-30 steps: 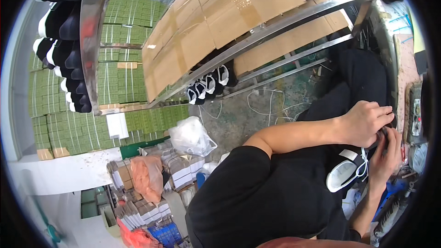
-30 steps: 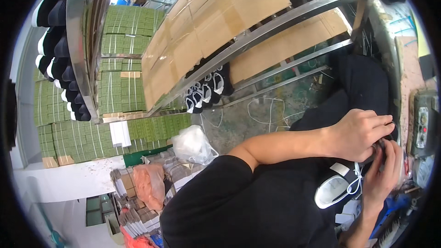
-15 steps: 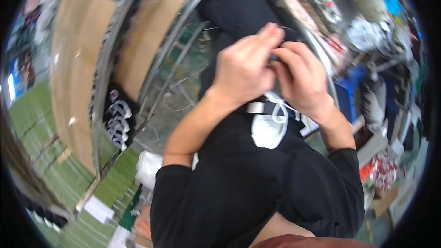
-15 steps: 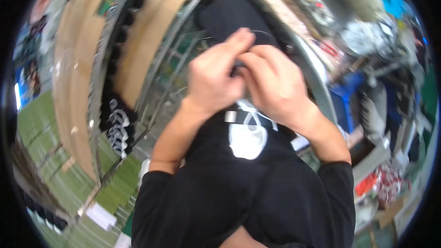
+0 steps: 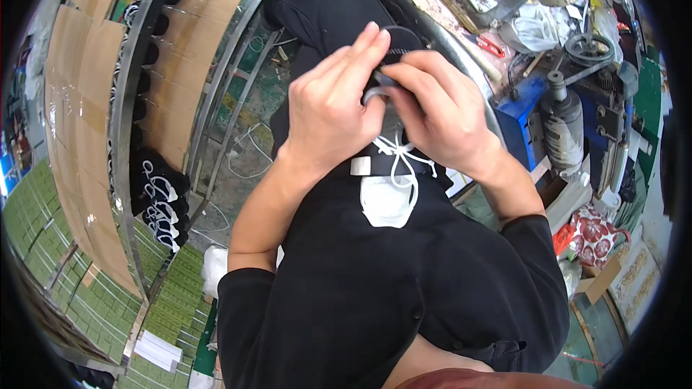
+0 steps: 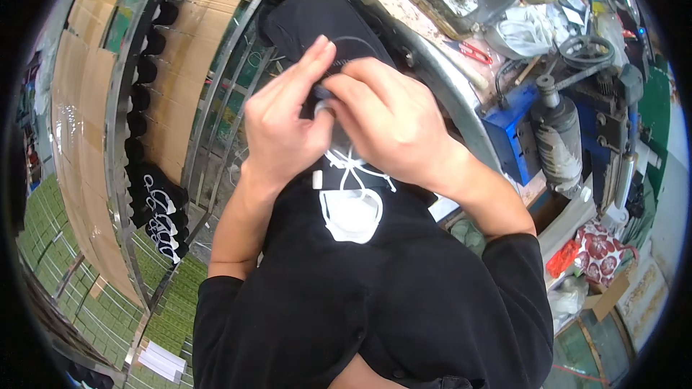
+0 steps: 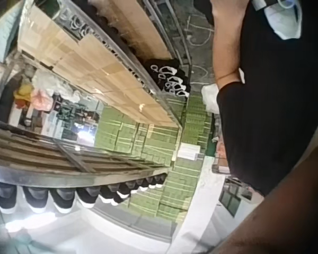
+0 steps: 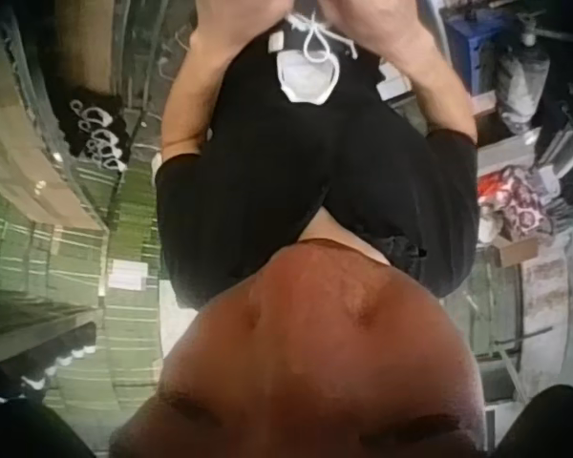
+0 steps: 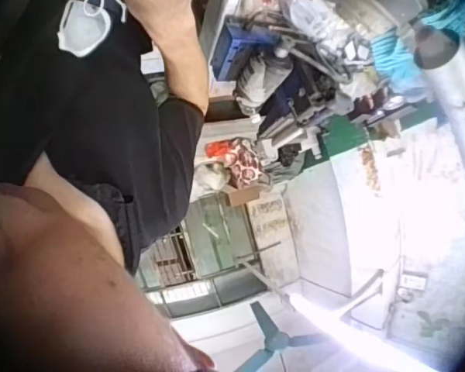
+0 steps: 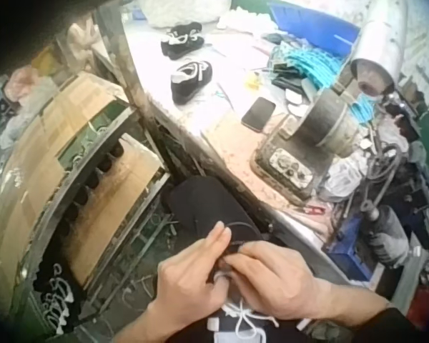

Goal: The person repairs a black shoe by hand, using a red utility knife to trim excess material and a white cloth to wipe the surface. The person repeatedly inspects the shoe, adjusts the laces, and places the shoe on a nearby shelf.

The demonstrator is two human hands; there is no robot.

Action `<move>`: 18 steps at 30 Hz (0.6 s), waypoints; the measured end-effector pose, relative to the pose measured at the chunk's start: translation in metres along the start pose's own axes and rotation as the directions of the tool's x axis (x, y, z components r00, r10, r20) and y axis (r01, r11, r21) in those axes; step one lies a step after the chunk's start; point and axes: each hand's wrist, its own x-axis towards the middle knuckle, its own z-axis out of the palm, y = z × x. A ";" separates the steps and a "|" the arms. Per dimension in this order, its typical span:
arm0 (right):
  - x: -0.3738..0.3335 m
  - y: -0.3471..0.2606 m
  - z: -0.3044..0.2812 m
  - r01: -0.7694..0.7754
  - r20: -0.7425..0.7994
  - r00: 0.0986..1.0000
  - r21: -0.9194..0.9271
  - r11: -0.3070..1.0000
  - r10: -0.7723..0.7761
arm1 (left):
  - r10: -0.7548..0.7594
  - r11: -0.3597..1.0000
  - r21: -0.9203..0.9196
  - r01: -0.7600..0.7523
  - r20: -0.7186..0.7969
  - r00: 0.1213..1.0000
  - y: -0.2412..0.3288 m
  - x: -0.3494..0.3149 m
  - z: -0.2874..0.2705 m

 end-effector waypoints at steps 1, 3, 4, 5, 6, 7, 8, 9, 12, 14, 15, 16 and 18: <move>0.002 0.002 0.005 0.027 -0.005 1.000 -0.013 1.000 -0.027 | 0.007 1.000 0.007 -0.006 -0.020 1.000 -0.001 0.003 0.000; -0.006 -0.001 -0.011 -0.025 0.094 0.995 -0.012 1.000 0.026 | -0.006 1.000 0.013 0.006 -0.001 1.000 -0.003 -0.002 -0.001; -0.008 -0.003 -0.018 -0.054 0.114 0.992 0.001 0.999 0.053 | -0.015 1.000 0.010 0.015 -0.003 1.000 -0.004 -0.003 -0.002; -0.008 -0.003 -0.026 -0.083 0.135 0.988 0.013 0.996 0.080 | -0.024 1.000 0.007 0.024 -0.005 1.000 -0.004 -0.004 -0.004; -0.005 -0.001 -0.031 -0.102 0.119 0.988 0.041 0.994 0.097 | -0.023 1.000 0.006 0.024 -0.029 0.999 -0.007 -0.002 -0.005; -0.002 -0.001 -0.036 -0.124 0.071 0.990 0.017 0.992 0.122 | -0.020 1.000 0.006 0.020 -0.029 0.999 -0.007 -0.001 -0.005; 0.000 -0.003 -0.037 -0.159 0.039 0.987 0.008 0.987 0.159 | -0.017 1.000 0.006 0.017 -0.028 0.999 -0.006 0.000 -0.004; 0.002 -0.005 -0.035 -0.195 0.008 0.981 0.000 0.981 0.195 | -0.014 1.000 0.007 0.014 -0.028 1.000 -0.006 0.000 -0.004; 0.006 -0.003 -0.021 -0.088 0.025 0.996 0.027 0.996 0.087 | 0.013 1.000 0.007 -0.013 -0.032 0.999 -0.005 0.004 -0.001; 0.003 0.002 -0.013 -0.025 0.085 0.996 -0.035 0.999 0.028 | -0.002 1.000 0.015 0.002 -0.009 1.000 -0.006 0.003 -0.001; 0.001 0.007 -0.016 -0.008 0.086 0.996 -0.111 0.994 0.017 | -0.009 1.000 0.019 0.009 0.002 1.000 -0.006 0.002 -0.001; 0.003 0.013 -0.024 -0.031 0.055 0.998 -0.171 0.985 0.041 | -0.021 1.000 0.006 0.022 -0.027 0.999 -0.007 -0.001 -0.003; -0.013 0.026 -0.037 -0.248 -0.106 0.967 -0.211 0.945 0.230 | -0.034 0.999 -0.024 0.032 -0.086 0.996 -0.010 -0.002 -0.008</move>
